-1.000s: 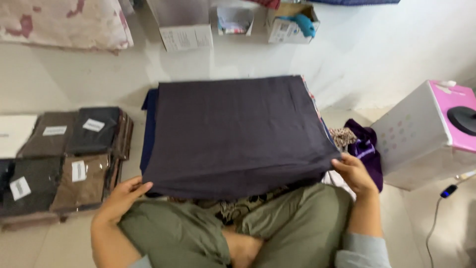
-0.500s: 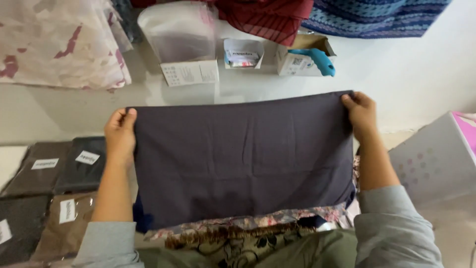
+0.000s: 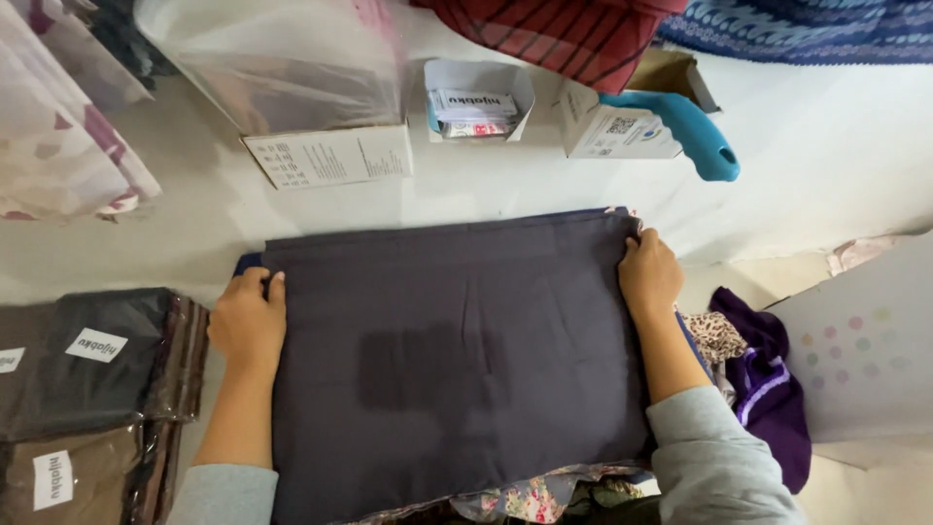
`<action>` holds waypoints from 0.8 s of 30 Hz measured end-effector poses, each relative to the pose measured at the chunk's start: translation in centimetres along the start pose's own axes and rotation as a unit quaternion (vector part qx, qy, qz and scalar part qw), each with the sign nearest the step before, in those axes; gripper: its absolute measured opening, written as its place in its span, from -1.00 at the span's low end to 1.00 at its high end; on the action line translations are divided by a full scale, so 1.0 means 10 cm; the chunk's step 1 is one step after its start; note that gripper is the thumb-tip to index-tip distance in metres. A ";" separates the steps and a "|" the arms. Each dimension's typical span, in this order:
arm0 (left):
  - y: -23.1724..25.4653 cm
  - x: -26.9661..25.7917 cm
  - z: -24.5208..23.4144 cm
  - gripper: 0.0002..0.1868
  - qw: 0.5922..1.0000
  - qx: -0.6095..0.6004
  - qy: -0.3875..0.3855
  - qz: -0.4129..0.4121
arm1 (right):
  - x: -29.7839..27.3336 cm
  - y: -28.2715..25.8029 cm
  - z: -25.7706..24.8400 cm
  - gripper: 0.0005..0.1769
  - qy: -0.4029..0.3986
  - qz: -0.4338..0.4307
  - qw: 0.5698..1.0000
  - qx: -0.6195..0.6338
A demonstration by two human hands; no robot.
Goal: The person folds a brown fabric item by hand, places it into a clear plastic bag, seals the bag with a label, and then uses a lint roller to clean a larger grey fabric item on a blue surface.
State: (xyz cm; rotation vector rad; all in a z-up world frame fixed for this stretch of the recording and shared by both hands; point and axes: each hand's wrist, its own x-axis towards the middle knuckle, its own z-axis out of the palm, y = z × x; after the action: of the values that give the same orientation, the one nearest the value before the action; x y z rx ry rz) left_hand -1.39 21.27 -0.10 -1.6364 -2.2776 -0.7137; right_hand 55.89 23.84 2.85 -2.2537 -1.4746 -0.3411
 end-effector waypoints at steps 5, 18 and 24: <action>0.00 0.02 -0.36 -0.57 0.992 -0.093 -0.068 -0.044 | 0.34 0.22 0.02 -0.55 -0.062 0.026 0.998 0.010; -0.62 -1.24 -0.97 -0.48 0.960 -0.138 -0.231 -0.073 | 0.70 -1.22 -2.54 -0.43 -0.108 -0.193 0.974 0.054; -0.46 -1.43 -1.47 -0.51 0.946 -0.139 -0.265 -0.122 | -0.11 -1.10 -2.71 -0.43 0.141 -0.267 0.935 0.184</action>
State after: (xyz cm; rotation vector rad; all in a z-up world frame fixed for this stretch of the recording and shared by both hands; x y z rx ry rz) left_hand -2.04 0.82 4.58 -1.8699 -2.9125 -0.7441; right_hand 46.05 13.90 28.56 -1.4263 -1.7938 -0.4779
